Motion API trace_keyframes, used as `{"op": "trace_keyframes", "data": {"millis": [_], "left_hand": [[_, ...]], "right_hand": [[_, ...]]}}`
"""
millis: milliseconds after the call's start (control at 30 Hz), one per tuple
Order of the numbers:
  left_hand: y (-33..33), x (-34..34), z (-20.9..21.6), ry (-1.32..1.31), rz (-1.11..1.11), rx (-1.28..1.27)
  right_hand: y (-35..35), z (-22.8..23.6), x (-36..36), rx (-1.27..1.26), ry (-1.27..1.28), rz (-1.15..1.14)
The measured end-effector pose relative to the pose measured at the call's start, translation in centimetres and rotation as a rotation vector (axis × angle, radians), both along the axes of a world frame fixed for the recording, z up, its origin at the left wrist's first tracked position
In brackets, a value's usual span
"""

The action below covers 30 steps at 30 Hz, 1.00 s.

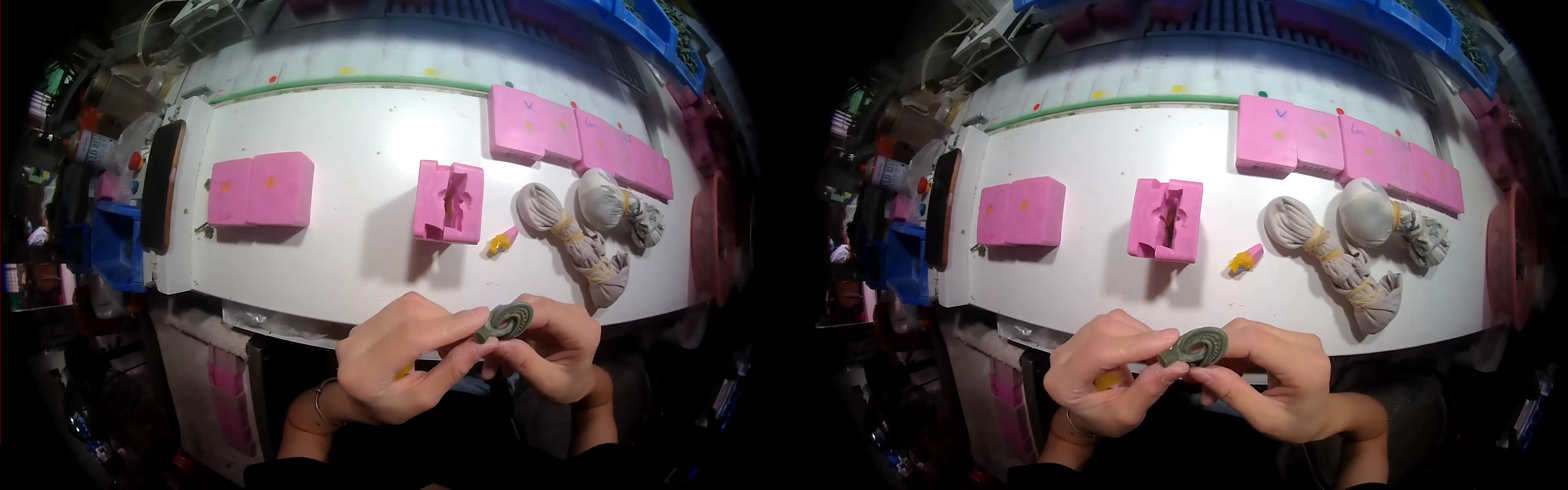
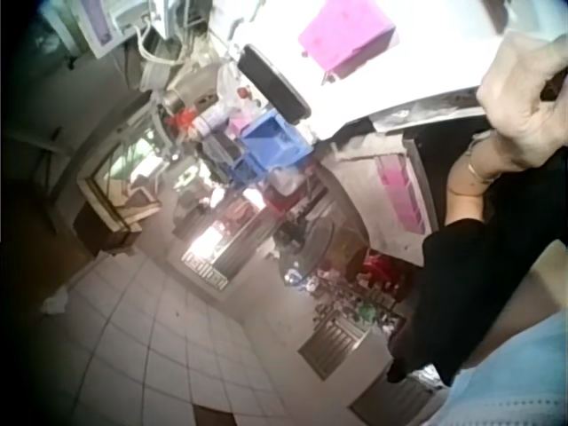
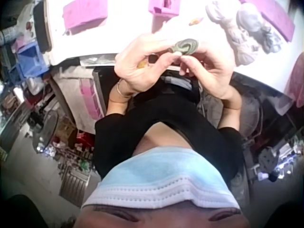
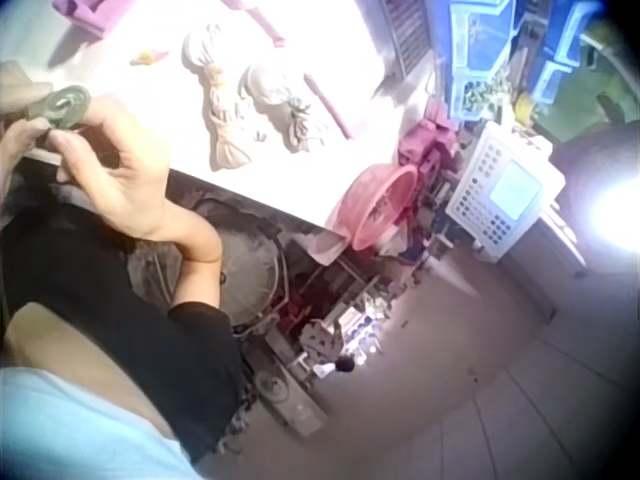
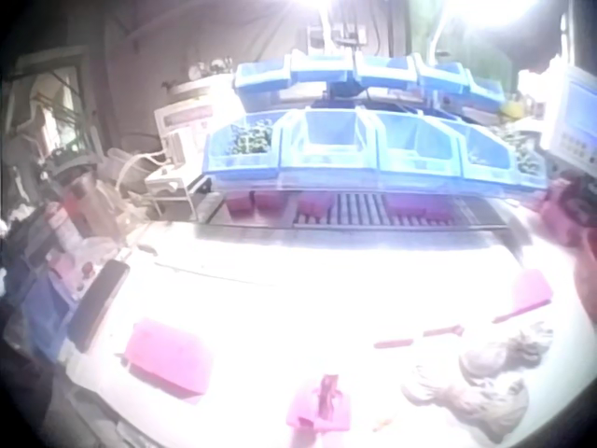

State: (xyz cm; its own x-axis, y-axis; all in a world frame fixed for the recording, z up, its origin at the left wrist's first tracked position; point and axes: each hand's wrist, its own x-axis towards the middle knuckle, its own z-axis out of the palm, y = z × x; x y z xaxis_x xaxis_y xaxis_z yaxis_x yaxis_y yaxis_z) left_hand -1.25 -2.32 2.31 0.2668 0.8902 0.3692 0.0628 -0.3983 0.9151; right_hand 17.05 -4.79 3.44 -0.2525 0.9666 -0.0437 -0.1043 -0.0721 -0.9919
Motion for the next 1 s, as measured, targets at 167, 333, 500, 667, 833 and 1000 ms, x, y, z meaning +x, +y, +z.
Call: {"op": "trace_keyframes", "data": {"millis": [167, 333, 500, 667, 833, 1000], "left_hand": [[-0.04, -0.17, 0.01, -0.010, -0.032, 0.066], [-0.06, -0.41, 0.01, 0.043, -0.056, 0.151], [-0.27, -0.49, -0.15, 0.061, -0.059, 0.190], [-0.43, -0.48, -0.29, 0.040, -0.058, 0.186], [-0.41, -0.46, -0.33, 0.033, -0.054, 0.194], [-0.42, -0.31, -0.18, 0.042, -0.039, 0.189]], "right_hand": [[0.12, -0.14, 0.00, 0.072, -0.001, -0.006], [0.59, 0.06, -0.07, 0.216, -0.122, 0.005], [0.58, 0.00, -0.10, 0.252, -0.151, -0.016], [0.64, -0.08, -0.16, 0.297, -0.166, -0.007], [0.60, -0.01, -0.19, 0.281, -0.172, -0.005], [0.70, 0.08, -0.20, 0.283, -0.170, -0.005]]}}
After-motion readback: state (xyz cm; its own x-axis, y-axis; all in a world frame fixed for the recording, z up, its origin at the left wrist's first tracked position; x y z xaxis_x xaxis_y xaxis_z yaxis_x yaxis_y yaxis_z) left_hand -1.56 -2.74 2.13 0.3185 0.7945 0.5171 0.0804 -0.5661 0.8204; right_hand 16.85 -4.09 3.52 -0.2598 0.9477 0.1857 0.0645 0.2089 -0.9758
